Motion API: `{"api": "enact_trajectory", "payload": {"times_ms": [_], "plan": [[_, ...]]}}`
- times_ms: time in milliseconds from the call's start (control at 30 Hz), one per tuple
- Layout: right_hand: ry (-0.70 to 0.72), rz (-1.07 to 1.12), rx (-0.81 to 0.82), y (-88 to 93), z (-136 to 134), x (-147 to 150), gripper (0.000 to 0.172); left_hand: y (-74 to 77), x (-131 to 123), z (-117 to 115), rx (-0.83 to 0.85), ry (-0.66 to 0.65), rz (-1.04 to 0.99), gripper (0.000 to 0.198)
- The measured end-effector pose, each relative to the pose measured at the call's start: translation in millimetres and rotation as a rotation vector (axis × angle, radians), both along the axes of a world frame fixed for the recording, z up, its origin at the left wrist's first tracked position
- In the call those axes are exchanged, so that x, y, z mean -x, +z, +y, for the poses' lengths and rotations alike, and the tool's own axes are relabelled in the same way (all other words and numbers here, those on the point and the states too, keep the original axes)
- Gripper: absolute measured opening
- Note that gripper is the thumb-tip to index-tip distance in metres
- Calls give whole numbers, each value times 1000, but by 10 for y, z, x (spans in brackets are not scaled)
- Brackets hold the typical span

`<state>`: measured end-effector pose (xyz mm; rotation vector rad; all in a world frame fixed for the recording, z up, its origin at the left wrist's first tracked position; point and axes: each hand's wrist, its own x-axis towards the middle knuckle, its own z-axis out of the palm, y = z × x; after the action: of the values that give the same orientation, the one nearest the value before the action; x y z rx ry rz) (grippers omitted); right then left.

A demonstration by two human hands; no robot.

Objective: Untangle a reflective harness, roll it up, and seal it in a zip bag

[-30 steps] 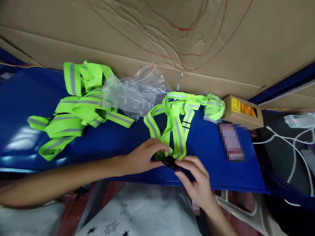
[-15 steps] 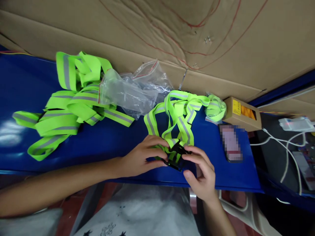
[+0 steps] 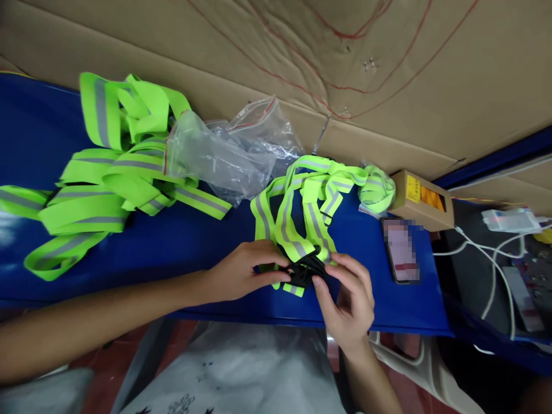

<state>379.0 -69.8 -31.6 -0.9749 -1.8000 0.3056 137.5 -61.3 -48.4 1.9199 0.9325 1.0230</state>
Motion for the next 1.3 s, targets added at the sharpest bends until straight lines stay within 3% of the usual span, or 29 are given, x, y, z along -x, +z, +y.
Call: {"api": "enact_trajectory", "payload": {"times_ms": [133,467,867,1300], "plan": [[-42,65,-33,40,31,33,41,-16,-8,2,-9,-41,56,30],[-69,-43,-118,38,56,70,34,-74,-10,32,-8,-63,117,28],[28,-44,19,-78,70,55,27,-77,-4,39,36,-40,156,27],[126,-184,69,-27,68,-9,28,-77,17,49,96,-40,160,36]]}}
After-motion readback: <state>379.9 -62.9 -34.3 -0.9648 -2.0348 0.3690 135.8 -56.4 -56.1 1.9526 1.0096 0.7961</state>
